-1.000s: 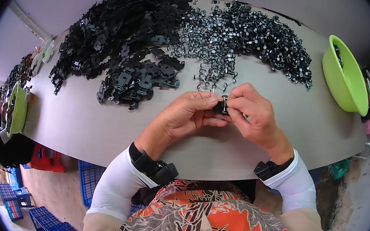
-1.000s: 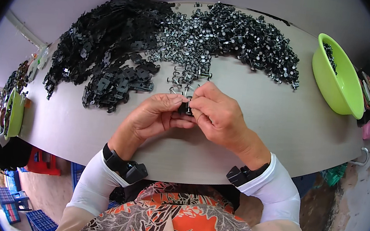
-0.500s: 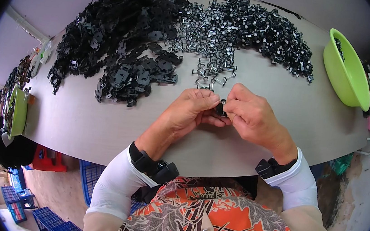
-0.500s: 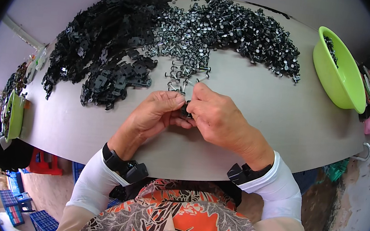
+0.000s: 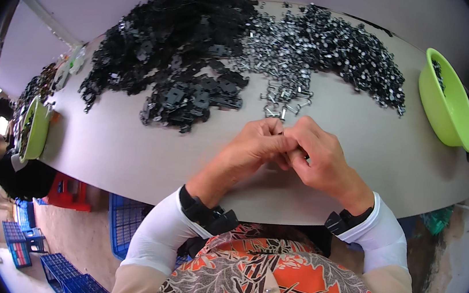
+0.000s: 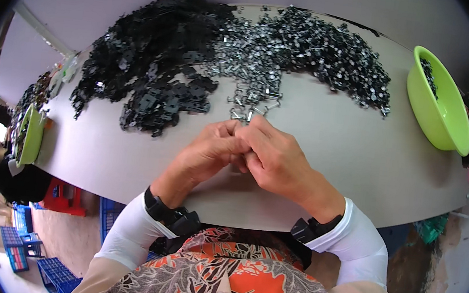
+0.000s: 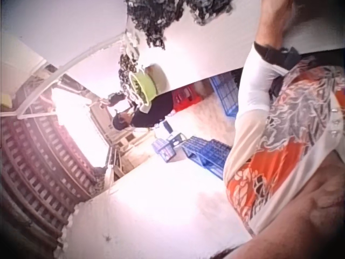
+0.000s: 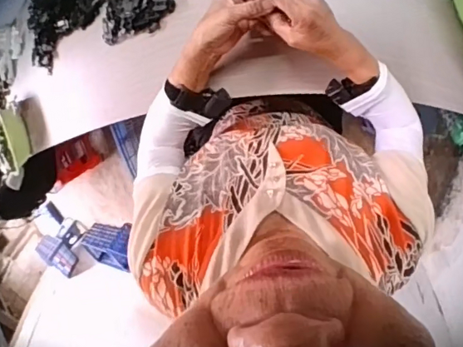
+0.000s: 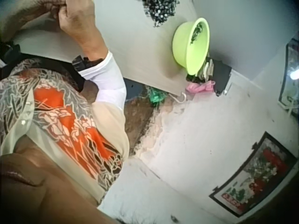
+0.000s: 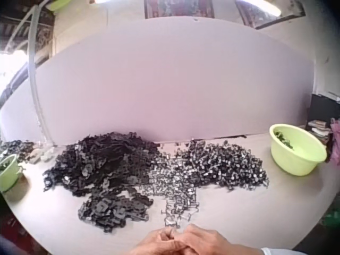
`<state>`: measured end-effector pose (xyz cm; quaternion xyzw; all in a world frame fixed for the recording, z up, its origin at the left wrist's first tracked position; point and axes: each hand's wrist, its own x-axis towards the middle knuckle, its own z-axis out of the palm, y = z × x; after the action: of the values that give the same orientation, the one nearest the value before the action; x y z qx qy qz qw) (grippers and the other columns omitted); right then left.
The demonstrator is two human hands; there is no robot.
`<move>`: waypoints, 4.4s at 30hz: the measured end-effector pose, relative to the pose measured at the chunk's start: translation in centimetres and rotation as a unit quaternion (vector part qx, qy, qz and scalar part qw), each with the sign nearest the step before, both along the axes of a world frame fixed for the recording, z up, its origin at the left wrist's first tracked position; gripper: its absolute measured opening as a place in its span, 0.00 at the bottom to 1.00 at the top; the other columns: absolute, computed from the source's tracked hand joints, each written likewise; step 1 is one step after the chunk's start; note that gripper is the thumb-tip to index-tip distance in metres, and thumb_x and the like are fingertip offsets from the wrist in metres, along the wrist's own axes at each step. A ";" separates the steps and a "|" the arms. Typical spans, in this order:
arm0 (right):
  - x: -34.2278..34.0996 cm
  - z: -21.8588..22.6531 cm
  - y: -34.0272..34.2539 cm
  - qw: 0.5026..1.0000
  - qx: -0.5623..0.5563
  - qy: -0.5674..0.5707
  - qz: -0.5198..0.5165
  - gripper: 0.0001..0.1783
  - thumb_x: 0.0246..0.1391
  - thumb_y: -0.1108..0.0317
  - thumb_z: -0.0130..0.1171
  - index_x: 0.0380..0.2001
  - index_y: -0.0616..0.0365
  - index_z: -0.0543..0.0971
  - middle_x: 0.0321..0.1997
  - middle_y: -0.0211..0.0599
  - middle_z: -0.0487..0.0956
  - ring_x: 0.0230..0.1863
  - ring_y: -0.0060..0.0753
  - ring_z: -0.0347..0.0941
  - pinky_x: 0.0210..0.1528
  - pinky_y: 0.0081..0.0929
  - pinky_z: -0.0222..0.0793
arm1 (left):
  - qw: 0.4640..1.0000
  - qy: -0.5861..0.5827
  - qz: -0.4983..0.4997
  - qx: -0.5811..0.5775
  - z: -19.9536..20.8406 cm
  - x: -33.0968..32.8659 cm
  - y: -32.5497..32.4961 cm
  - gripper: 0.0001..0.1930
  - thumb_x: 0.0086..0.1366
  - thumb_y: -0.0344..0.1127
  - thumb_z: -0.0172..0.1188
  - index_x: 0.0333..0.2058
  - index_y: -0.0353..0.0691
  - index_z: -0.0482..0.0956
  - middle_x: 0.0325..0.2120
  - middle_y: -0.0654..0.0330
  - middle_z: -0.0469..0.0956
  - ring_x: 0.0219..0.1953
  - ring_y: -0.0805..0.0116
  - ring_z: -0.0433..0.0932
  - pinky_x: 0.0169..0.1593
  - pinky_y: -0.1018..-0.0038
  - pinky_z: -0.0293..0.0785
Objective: The person sits at a table and repeatedly picks up small black plastic components and metal screws. They insert the screws into the plastic parts by hand and place the assembled units on the table. The process is repetitive, involving handling individual items from large piles of loose parts.
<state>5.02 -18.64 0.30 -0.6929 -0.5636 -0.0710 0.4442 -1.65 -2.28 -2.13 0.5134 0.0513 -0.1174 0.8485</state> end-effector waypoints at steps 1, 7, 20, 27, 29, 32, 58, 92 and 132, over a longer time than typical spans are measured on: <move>-0.1 0.0 0.0 0.999 -0.005 0.029 0.020 0.17 0.39 0.85 0.54 0.36 0.58 0.72 0.30 0.37 0.68 0.24 0.41 0.70 0.23 0.32 0.66 | 1.000 0.003 0.011 0.010 -0.2 -0.2 0.2 0.11 0.58 0.34 0.63 0.34 0.34 0.73 0.29 0.57 0.77 0.27 0.69 0.77 0.31 0.74 0.76; 0.1 -0.1 0.2 0.983 0.022 0.179 0.038 0.11 0.44 0.83 0.55 0.33 0.60 0.73 0.29 0.34 0.71 0.22 0.26 0.66 0.21 0.21 0.60 | 0.984 -0.028 0.147 0.100 1.2 -5.0 1.4 0.10 0.50 0.27 0.62 0.24 0.38 0.68 0.21 0.57 0.74 0.21 0.72 0.73 0.23 0.77 0.67; 3.3 -2.7 2.5 0.993 -0.105 -0.042 0.037 0.18 0.40 0.82 0.57 0.39 0.60 0.74 0.46 0.35 0.74 0.44 0.42 0.72 0.42 0.35 0.72 | 0.761 0.286 0.188 0.551 1.8 -27.5 11.1 0.11 0.47 0.30 0.68 0.25 0.30 0.77 0.16 0.63 0.75 0.20 0.78 0.72 0.25 0.78 0.69; 3.8 -2.9 3.1 0.996 -0.090 -0.026 0.009 0.18 0.39 0.82 0.57 0.39 0.61 0.74 0.45 0.39 0.74 0.48 0.44 0.72 0.47 0.34 0.70 | 0.784 -0.028 0.201 0.587 5.9 -12.5 8.9 0.07 0.55 0.31 0.61 0.28 0.32 0.79 0.19 0.59 0.76 0.22 0.73 0.74 0.28 0.76 0.69; 4.2 -3.2 3.5 0.994 -0.100 -0.033 0.025 0.17 0.39 0.82 0.58 0.37 0.61 0.74 0.45 0.39 0.74 0.47 0.45 0.72 0.45 0.33 0.70 | 0.747 -0.161 0.200 0.614 4.8 -7.0 9.0 0.06 0.56 0.29 0.59 0.29 0.32 0.78 0.22 0.60 0.75 0.25 0.74 0.74 0.29 0.75 0.68; 4.1 -2.8 3.8 0.990 -0.140 -0.021 0.005 0.13 0.41 0.81 0.57 0.34 0.60 0.73 0.40 0.38 0.72 0.42 0.44 0.72 0.39 0.36 0.70 | 0.614 -0.159 0.176 0.753 3.7 -0.6 9.5 0.11 0.52 0.38 0.62 0.29 0.35 0.79 0.30 0.53 0.78 0.39 0.54 0.73 0.45 0.63 0.68; 4.1 -2.3 -2.8 0.972 -0.173 0.003 -0.157 0.06 0.43 0.78 0.56 0.28 0.61 0.73 0.33 0.40 0.71 0.29 0.47 0.72 0.32 0.40 0.68 | 0.682 -0.214 0.365 0.596 1.3 5.5 9.4 0.25 0.45 0.16 0.57 0.45 0.41 0.74 0.33 0.60 0.73 0.36 0.71 0.72 0.41 0.77 0.71; 4.4 -0.3 -3.7 0.963 -0.239 0.075 -0.099 0.13 0.42 0.79 0.58 0.34 0.64 0.73 0.37 0.41 0.69 0.37 0.50 0.71 0.38 0.41 0.67 | 0.998 0.049 0.001 0.041 1.7 1.7 1.9 0.10 0.59 0.28 0.59 0.39 0.32 0.72 0.31 0.53 0.79 0.23 0.69 0.78 0.25 0.76 0.76; 12.0 -1.9 -11.3 0.905 0.005 0.009 -0.425 0.05 0.51 0.74 0.56 0.33 0.58 0.77 0.30 0.39 0.78 0.29 0.38 0.76 0.34 0.30 0.72 | 0.994 -0.011 -0.029 0.103 0.4 1.3 -0.1 0.10 0.61 0.36 0.59 0.28 0.34 0.76 0.52 0.51 0.71 0.26 0.73 0.76 0.27 0.78 0.75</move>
<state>17.06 -29.90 -1.63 -0.8652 -0.2114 -0.2491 0.3805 -0.36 -2.40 -1.69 0.6006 0.0389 -0.1300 0.7880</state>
